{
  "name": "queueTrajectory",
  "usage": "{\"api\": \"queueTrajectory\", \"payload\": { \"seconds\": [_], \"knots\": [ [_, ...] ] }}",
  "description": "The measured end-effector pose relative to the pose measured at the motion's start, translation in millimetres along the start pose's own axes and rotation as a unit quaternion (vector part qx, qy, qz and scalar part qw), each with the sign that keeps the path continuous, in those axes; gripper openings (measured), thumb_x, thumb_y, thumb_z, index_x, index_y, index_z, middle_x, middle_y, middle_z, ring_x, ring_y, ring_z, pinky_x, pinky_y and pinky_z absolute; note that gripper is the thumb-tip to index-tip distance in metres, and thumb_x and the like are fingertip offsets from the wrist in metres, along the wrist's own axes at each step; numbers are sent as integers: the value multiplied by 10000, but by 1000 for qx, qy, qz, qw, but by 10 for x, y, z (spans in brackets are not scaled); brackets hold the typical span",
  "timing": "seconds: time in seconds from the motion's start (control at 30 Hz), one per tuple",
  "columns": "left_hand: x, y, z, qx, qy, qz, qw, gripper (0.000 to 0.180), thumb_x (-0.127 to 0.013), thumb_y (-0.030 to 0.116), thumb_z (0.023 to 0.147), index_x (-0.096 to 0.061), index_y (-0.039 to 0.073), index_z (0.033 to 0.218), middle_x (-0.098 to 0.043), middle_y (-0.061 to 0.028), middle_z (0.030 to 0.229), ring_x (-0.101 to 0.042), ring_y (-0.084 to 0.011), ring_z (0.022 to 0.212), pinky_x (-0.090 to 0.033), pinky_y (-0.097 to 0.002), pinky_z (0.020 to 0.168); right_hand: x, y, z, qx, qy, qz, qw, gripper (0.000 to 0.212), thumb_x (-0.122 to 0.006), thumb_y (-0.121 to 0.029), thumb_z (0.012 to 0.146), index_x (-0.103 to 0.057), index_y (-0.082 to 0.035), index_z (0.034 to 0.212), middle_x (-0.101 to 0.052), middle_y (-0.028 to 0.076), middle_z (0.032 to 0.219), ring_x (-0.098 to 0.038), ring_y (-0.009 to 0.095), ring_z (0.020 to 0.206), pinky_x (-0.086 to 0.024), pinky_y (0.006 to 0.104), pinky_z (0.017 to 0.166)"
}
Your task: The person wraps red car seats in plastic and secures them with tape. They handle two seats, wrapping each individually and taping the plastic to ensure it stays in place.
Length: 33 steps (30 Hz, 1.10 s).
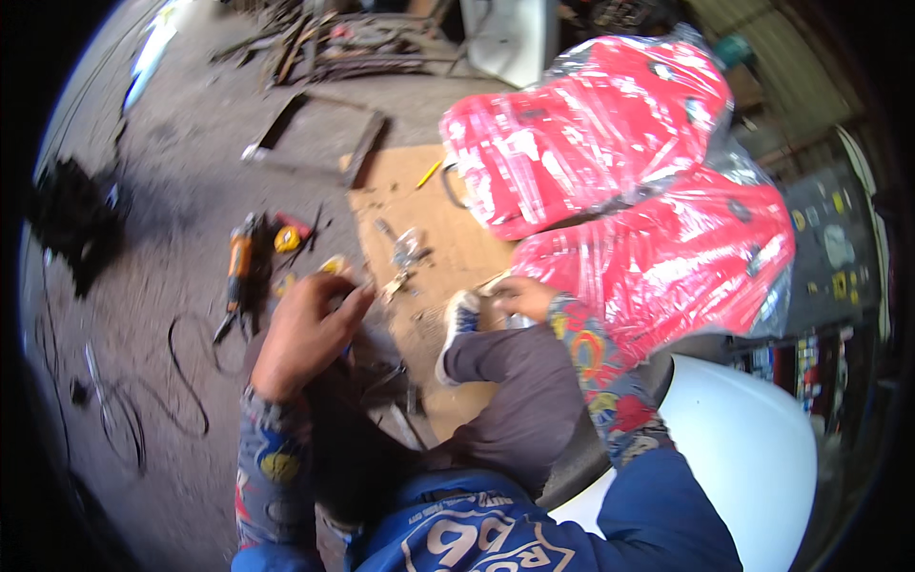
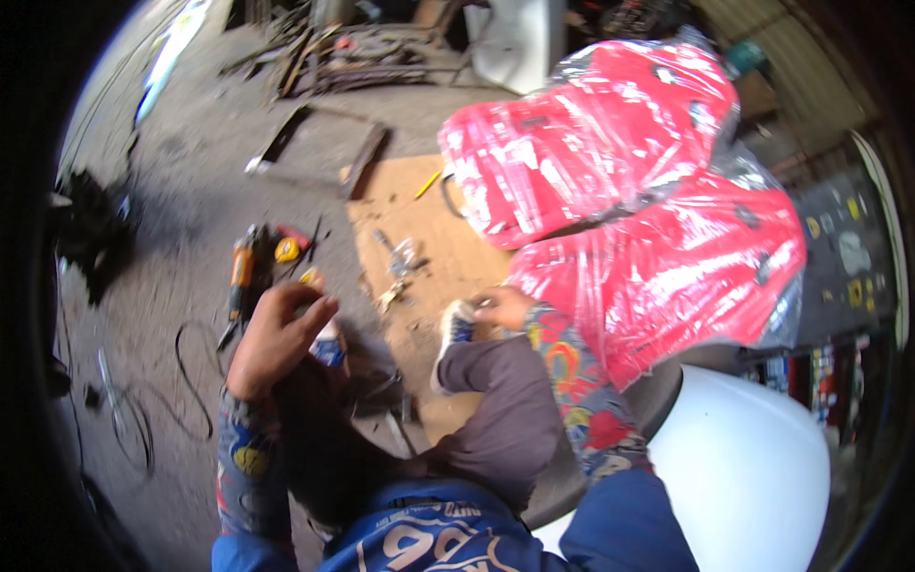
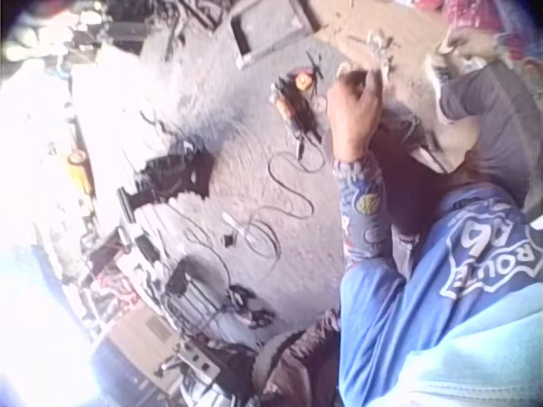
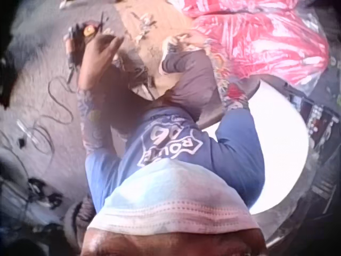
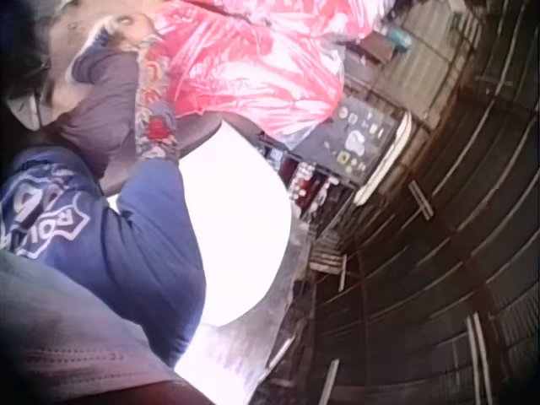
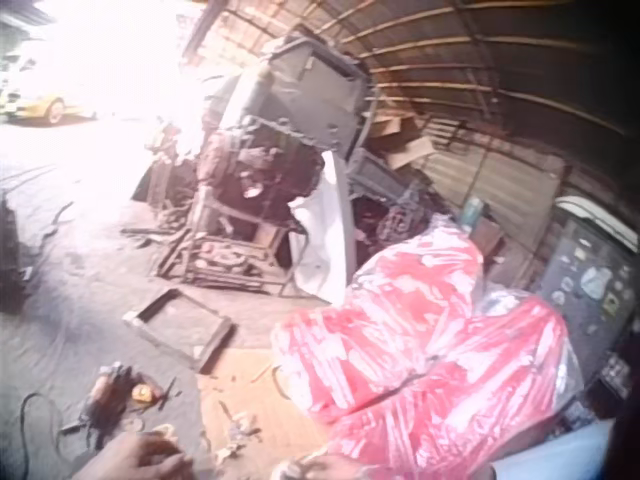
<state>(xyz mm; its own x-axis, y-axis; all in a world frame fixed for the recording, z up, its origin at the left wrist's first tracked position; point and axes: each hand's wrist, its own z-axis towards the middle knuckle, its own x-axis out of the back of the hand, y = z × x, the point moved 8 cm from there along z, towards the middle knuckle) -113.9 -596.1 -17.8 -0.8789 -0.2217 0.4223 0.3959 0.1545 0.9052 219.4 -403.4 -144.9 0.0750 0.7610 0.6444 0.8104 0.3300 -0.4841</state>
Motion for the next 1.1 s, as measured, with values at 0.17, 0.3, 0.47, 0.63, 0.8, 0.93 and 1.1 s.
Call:
{"api": "queueTrajectory", "payload": {
  "seconds": [0.17,0.3,0.47,0.63,0.8,0.93,1.1],
  "knots": [
    [-134,87,47,-35,19,47,998,282,-679,232,893,-702,-48,911,-672,-217,877,-667,-369,823,-508,-399,731,510,50,496,-25,197,-51,979,481,-717,-416,819,-707,-56,1138,-697,192,1167,-663,328,1104,-511,403,961],
    [-117,-24,74,-4,16,51,999,223,-666,155,907,-688,-66,926,-665,-166,867,-657,-266,806,-495,-346,744,411,-117,813,-16,80,-32,996,479,-716,-366,878,-662,-46,1230,-739,143,980,-718,219,802,-564,384,742],
    [-64,-212,38,66,-17,-80,995,198,-533,18,936,-678,-42,1058,-644,-58,912,-591,-126,801,-483,-289,733,291,-250,969,-68,-13,-14,998,448,-707,-373,875,-683,-58,1192,-739,98,913,-704,195,742,-549,371,688],
    [-57,-94,-19,23,-5,-57,998,420,-437,-68,895,-616,17,1265,-637,-66,984,-565,-112,797,-477,-268,709,324,-333,1012,-28,39,4,999,380,-713,-396,842,-738,-33,948,-730,126,794,-704,229,690,-548,378,686],
    [-107,-97,-24,29,45,-135,989,577,-469,-63,940,-381,74,1494,-639,-84,1039,-570,-113,846,-482,-263,750,356,-302,881,-4,68,-69,995,360,-709,-396,846,-746,-85,1024,-747,102,874,-716,235,763,-546,379,721],
    [-29,-246,-10,42,93,-158,982,570,-524,-33,960,-356,57,1497,-630,-101,1114,-578,-123,965,-476,-260,844,385,-259,765,-28,71,-76,994,387,-723,-404,844,-741,-57,1016,-747,105,872,-718,234,767,-548,380,716],
    [63,-278,55,-6,70,-106,992,302,-584,70,961,-568,-29,1246,-641,-62,1039,-583,-113,923,-455,-261,815,369,-265,782,-40,58,-59,996,487,-763,-443,786,-753,-33,1048,-732,169,1024,-703,303,951,-544,408,844]
  ]
}}
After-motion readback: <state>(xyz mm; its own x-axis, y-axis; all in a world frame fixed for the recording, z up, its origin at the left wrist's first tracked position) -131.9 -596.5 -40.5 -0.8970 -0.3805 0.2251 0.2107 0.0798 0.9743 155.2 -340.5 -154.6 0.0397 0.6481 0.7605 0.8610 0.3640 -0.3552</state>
